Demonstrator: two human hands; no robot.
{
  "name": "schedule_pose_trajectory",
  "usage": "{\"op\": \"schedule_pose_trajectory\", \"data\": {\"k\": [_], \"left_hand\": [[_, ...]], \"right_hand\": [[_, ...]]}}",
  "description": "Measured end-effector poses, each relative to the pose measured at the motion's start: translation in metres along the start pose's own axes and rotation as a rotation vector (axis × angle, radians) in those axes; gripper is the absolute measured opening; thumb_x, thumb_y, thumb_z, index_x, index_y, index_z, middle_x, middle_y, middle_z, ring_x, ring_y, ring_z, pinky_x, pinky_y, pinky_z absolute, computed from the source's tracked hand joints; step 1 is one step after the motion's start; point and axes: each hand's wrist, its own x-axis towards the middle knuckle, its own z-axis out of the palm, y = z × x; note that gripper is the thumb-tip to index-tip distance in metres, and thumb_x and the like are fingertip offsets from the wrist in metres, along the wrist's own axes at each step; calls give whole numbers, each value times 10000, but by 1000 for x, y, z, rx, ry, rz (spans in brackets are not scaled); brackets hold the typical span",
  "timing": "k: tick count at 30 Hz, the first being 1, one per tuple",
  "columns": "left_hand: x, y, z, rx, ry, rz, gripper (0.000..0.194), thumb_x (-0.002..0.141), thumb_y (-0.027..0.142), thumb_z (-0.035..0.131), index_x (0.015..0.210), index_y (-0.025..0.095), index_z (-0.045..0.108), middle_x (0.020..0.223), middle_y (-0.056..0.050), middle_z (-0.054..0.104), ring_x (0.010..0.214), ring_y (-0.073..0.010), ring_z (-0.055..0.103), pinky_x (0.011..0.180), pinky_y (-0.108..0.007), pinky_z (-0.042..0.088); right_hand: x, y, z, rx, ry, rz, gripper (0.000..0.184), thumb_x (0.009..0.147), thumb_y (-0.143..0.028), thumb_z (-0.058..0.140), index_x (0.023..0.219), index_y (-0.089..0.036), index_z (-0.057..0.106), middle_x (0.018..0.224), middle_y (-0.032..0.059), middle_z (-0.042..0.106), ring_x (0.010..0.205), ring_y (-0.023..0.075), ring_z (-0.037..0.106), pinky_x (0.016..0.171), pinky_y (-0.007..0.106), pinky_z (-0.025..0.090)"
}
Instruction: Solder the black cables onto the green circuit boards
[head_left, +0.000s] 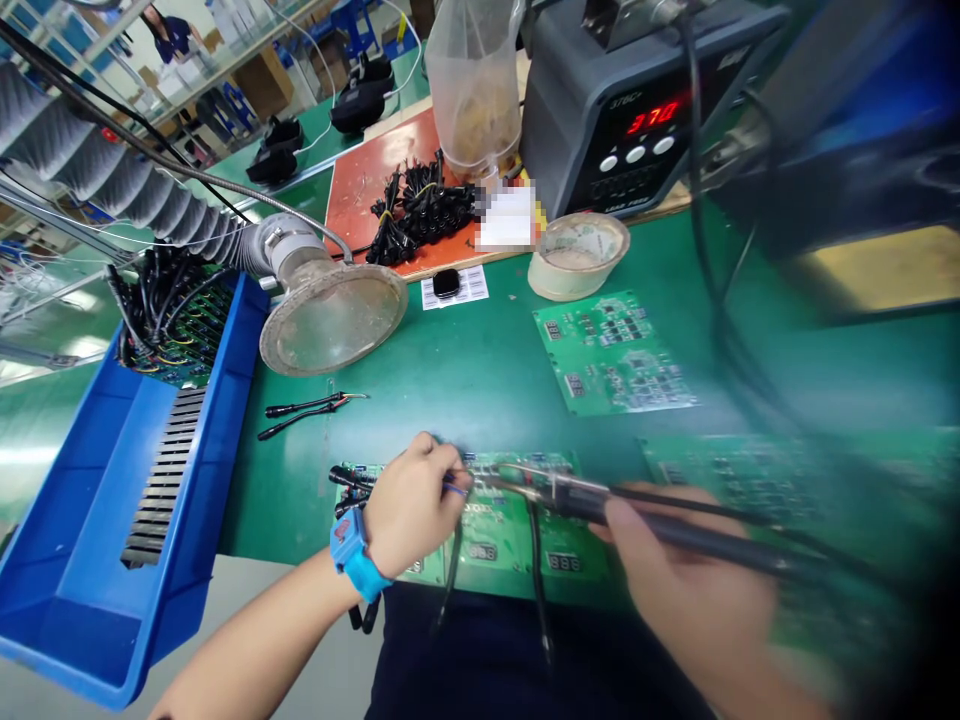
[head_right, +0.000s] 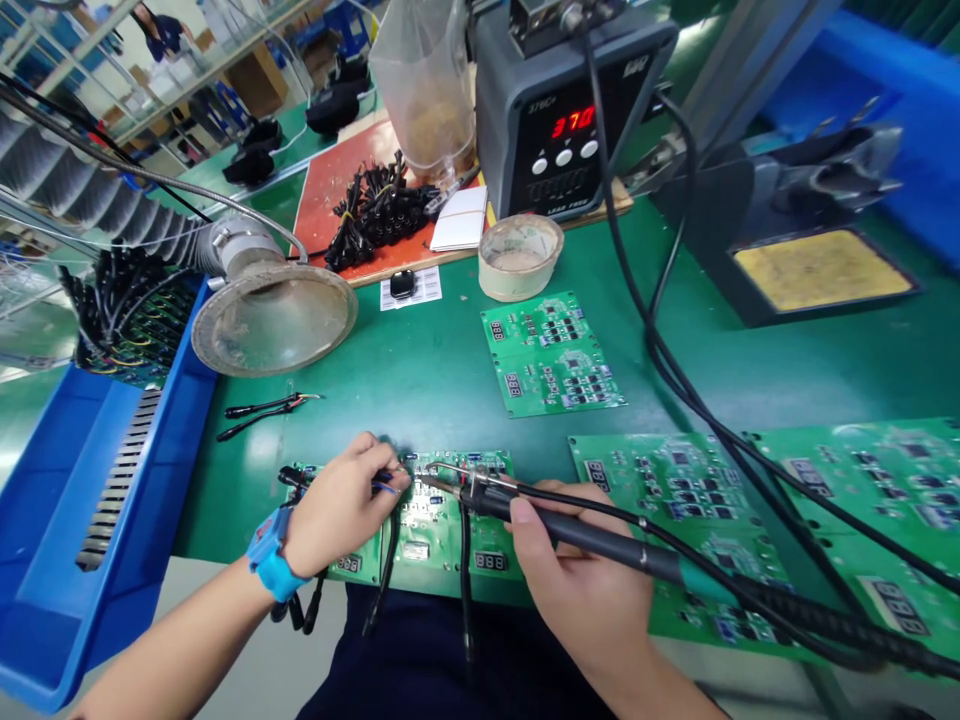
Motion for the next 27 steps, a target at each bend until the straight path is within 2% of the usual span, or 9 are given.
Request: {"op": "schedule_pose_trajectory", "data": {"k": [6, 11, 16, 21, 27], "left_hand": [[3, 0, 1, -6, -12, -35, 77, 790, 166, 462, 731, 201, 498, 760, -9, 498, 709, -160, 545, 653, -274, 440], [3, 0, 3, -12, -2, -46, 82, 780, 159, 463, 712, 199, 485, 761, -6, 499, 701, -155, 540, 647, -268, 431], [5, 0, 2, -27, -13, -41, 92, 767, 137, 460, 696, 191, 485, 759, -8, 501, 708, -155, 542, 649, -266, 423], [7, 2, 1, -18, -23, -49, 103, 753, 127, 465, 678, 184, 506, 737, -8, 502, 660, -145, 527, 631, -266, 419], [7, 0, -3, -91, -47, -48, 103, 750, 124, 476, 677, 171, 530, 732, -9, 512, 620, -130, 503, 617, -262, 413]], "right_hand": [[1, -1, 0, -20, -5, -9, 114, 697, -303, 593, 625, -221, 556, 568, -5, 568, 453, 151, 542, 435, 280, 466], [2, -6, -1, -36, -4, -74, 75, 706, -277, 585, 656, -233, 549, 539, -29, 539, 431, 127, 518, 409, 243, 434], [4, -10, -2, -68, -20, -164, 45, 729, -270, 561, 705, -247, 532, 608, -35, 560, 461, 115, 518, 430, 233, 437], [5, -8, -4, -48, 94, -31, 97, 726, -235, 552, 636, -231, 518, 633, -11, 557, 584, 132, 575, 533, 250, 489], [5, 2, -3, -48, 119, 56, 94, 719, -302, 571, 681, -222, 539, 591, -22, 556, 471, 118, 534, 415, 227, 429]]}}
